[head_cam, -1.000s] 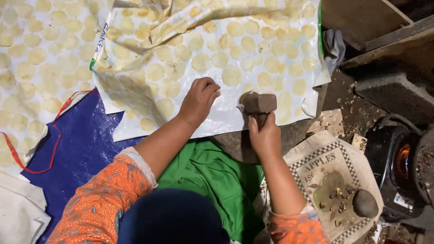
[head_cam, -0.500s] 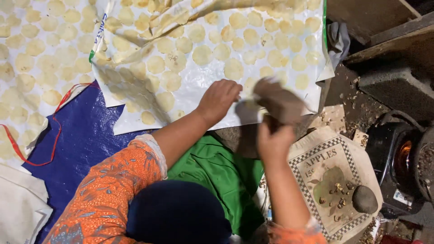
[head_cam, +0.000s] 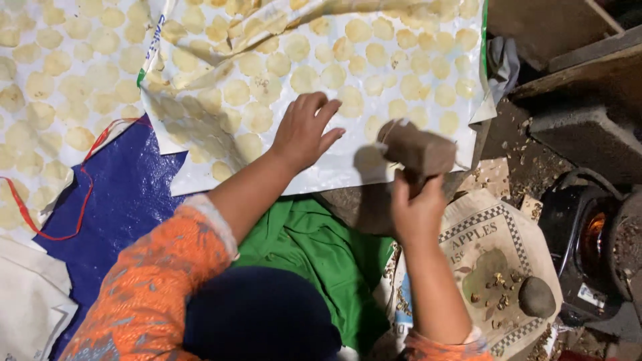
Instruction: Cracking nuts with a mallet, sorting them by hand, and using a strainer to move items in a pan.
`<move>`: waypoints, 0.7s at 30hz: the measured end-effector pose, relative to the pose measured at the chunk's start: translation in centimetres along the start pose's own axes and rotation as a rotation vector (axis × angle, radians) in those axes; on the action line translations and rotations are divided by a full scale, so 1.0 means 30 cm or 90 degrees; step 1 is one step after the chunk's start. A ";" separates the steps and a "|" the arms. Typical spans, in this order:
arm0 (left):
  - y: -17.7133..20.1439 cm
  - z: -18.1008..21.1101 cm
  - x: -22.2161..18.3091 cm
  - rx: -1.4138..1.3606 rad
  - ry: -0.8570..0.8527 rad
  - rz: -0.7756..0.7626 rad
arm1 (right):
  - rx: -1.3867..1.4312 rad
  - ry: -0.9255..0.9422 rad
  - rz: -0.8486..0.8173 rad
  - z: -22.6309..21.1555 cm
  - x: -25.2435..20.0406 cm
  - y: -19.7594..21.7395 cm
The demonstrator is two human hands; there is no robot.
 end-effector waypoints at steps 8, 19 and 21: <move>0.001 -0.053 -0.046 -0.012 0.033 -0.039 | -0.080 -0.032 -0.220 0.035 0.090 -0.076; -0.055 -0.019 -0.007 -0.069 0.134 -0.094 | -0.027 -0.076 -0.182 -0.080 0.089 -0.036; -0.065 -0.005 -0.006 -0.054 0.149 -0.117 | -0.007 -0.069 -0.151 -0.158 0.099 0.070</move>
Point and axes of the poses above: each hand's wrist, its own x-axis towards the middle knuckle, its own y-axis out of the back of the hand, z = x × y, the point moved 8 cm from there along x, towards the middle knuckle, and after that the axes turned 8 degrees about z, right-handed, at the moved point
